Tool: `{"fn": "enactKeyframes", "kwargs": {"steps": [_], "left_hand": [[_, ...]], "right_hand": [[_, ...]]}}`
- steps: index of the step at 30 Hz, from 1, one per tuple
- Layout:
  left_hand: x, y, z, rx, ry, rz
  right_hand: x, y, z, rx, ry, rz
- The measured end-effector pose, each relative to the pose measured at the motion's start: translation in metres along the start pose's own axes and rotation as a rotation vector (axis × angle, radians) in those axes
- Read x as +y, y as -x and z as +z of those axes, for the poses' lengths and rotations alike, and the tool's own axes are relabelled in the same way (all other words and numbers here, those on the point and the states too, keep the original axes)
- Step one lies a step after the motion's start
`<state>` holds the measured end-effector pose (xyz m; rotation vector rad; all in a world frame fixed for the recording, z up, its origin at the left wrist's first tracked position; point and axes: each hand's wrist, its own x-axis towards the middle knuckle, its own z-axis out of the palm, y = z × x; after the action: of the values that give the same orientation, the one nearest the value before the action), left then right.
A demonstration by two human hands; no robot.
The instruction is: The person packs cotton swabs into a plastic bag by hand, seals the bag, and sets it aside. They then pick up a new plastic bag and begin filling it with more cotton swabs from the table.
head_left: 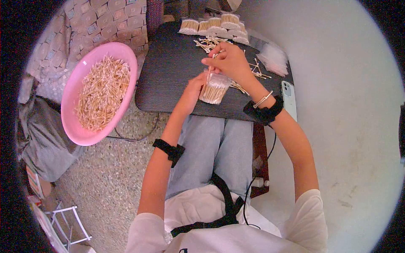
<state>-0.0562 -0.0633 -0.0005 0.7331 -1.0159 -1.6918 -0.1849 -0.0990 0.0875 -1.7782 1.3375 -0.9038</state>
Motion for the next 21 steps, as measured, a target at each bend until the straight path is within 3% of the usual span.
{"fn": "enactKeyframes", "kwargs": {"steps": [3, 15, 21], "left_hand": [[-0.002, 0.002, 0.002, -0.094, 0.083, 0.068], [-0.008, 0.005, -0.007, -0.071, -0.238, 0.082], [-0.012, -0.005, -0.014, -0.131, -0.069, 0.011]], "right_hand": [[0.001, 0.001, -0.002, 0.018, -0.002, 0.015], [0.016, 0.000, -0.004, 0.034, 0.074, -0.036], [0.017, 0.003, 0.002, 0.097, 0.145, -0.163]]}}
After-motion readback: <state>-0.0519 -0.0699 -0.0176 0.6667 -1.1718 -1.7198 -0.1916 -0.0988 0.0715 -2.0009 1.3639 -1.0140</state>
